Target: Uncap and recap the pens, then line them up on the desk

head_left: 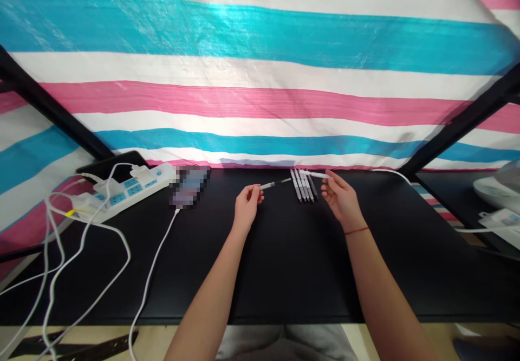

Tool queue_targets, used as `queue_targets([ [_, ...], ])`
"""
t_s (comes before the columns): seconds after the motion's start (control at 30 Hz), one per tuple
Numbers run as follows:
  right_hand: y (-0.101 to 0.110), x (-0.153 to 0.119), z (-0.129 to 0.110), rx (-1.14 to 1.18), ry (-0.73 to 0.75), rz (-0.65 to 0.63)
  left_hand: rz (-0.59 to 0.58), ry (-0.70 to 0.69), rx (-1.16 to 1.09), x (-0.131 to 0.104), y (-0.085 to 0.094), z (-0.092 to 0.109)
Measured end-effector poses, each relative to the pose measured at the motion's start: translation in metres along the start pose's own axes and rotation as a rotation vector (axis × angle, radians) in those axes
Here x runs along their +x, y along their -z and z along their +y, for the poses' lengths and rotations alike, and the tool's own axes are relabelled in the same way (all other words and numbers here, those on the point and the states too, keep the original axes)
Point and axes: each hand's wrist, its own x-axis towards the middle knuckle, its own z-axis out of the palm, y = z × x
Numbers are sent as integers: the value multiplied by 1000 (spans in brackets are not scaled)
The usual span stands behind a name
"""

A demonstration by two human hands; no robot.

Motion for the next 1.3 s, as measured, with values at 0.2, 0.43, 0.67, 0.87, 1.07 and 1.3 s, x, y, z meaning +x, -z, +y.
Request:
queue_targets([
  [0.2, -2, 0, 1, 61, -12, 12, -6, -5, 8, 1, 1, -1],
  [0.43, -5, -1, 6, 44, -16, 32, -21, -3, 3, 0, 1, -2],
  [0.67, -2, 1, 8, -17, 23, 32, -39, -22, 9, 0, 0, 0],
  [0.87, -2, 0, 8, -41, 19, 22, -52, -31, 3, -2, -1, 2],
  [1.07, -2, 0, 7, -65, 16, 11, -56, -38, 12, -2, -1, 4],
  [1.3, -2, 0, 7, -63, 18, -1, -63, -47, 13, -3, -1, 7],
])
